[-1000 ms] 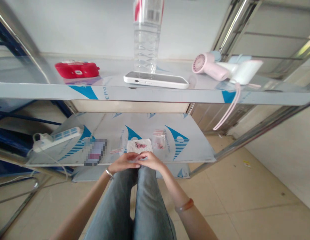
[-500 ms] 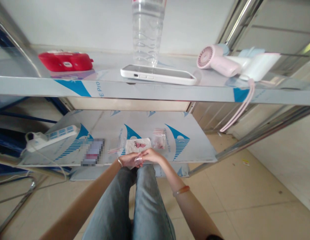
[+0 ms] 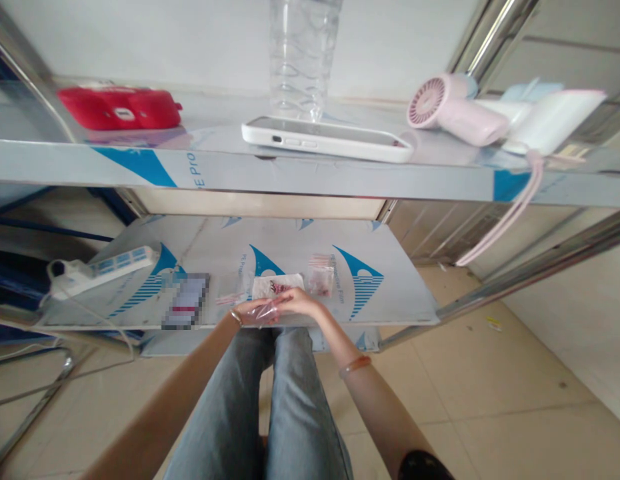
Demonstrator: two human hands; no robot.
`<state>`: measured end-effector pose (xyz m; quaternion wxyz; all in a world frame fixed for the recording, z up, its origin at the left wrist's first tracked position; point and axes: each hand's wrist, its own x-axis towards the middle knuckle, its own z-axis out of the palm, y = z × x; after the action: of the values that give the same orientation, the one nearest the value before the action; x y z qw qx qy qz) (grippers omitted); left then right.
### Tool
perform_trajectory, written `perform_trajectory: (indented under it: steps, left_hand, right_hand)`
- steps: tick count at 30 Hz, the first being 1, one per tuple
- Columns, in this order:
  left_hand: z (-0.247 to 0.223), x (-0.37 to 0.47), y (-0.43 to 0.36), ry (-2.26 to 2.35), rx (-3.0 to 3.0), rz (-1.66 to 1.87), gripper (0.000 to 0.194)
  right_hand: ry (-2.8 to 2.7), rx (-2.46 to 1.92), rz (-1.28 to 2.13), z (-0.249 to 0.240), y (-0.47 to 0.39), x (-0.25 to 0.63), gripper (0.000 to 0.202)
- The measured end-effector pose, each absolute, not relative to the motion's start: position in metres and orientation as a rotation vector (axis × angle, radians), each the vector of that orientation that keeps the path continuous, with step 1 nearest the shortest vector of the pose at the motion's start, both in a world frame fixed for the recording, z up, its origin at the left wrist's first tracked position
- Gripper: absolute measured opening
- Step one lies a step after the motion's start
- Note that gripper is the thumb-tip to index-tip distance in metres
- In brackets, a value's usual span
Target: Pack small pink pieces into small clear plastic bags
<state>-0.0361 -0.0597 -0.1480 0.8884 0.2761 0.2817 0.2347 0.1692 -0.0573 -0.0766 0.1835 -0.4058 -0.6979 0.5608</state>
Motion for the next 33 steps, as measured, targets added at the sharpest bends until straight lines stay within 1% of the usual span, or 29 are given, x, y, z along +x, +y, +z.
perform_trajectory:
  steps: [4, 6, 9, 13, 16, 19, 21, 24, 29, 31, 33]
  left_hand:
    - [-0.142, -0.036, -0.06, 0.671, 0.416, 0.551, 0.045]
    - [-0.14, -0.035, -0.061, 0.676, 0.359, 0.597, 0.051]
    - [-0.138, -0.033, -0.062, 0.691, 0.323, 0.636, 0.053]
    - [-0.141, -0.034, -0.06, 0.693, 0.283, 0.673, 0.052]
    - [-0.145, -0.036, -0.059, 0.678, 0.303, 0.683, 0.05]
    - [-0.152, -0.039, -0.057, 0.668, 0.331, 0.671, 0.05]
    - [-0.157, -0.04, -0.056, 0.661, 0.333, 0.673, 0.05]
    - [-0.161, -0.04, -0.054, 0.646, 0.327, 0.699, 0.048]
    - [-0.159, -0.037, -0.054, 0.671, 0.304, 0.756, 0.043]
    - [-0.158, -0.037, -0.055, 0.67, 0.3, 0.765, 0.045]
    - [-0.16, -0.038, -0.055, 0.638, 0.298, 0.757, 0.047]
  right_hand:
    - [-1.904, -1.621, 0.982, -0.098, -0.039, 0.172, 0.029]
    - [-1.922, -1.809, 0.769, -0.108, -0.033, 0.174, 0.032]
    - [-2.023, -1.957, 0.606, -0.116, -0.03, 0.174, 0.028]
    - [-2.046, -1.999, 0.477, -0.117, -0.033, 0.169, 0.023]
    - [-1.984, -1.958, 0.457, -0.117, -0.036, 0.166, 0.019]
    - [-1.846, -1.887, 0.52, -0.117, -0.036, 0.165, 0.017]
    - [-1.755, -1.754, 0.627, -0.115, -0.037, 0.163, 0.017]
    - [-1.665, -1.508, 0.837, -0.105, -0.038, 0.157, 0.024]
    - [-1.83, -1.287, 1.079, -0.085, -0.042, 0.139, 0.029]
    - [-1.887, -1.278, 1.08, -0.083, -0.041, 0.136, 0.03]
    - [-1.853, -1.33, 1.004, -0.085, -0.04, 0.137, 0.031]
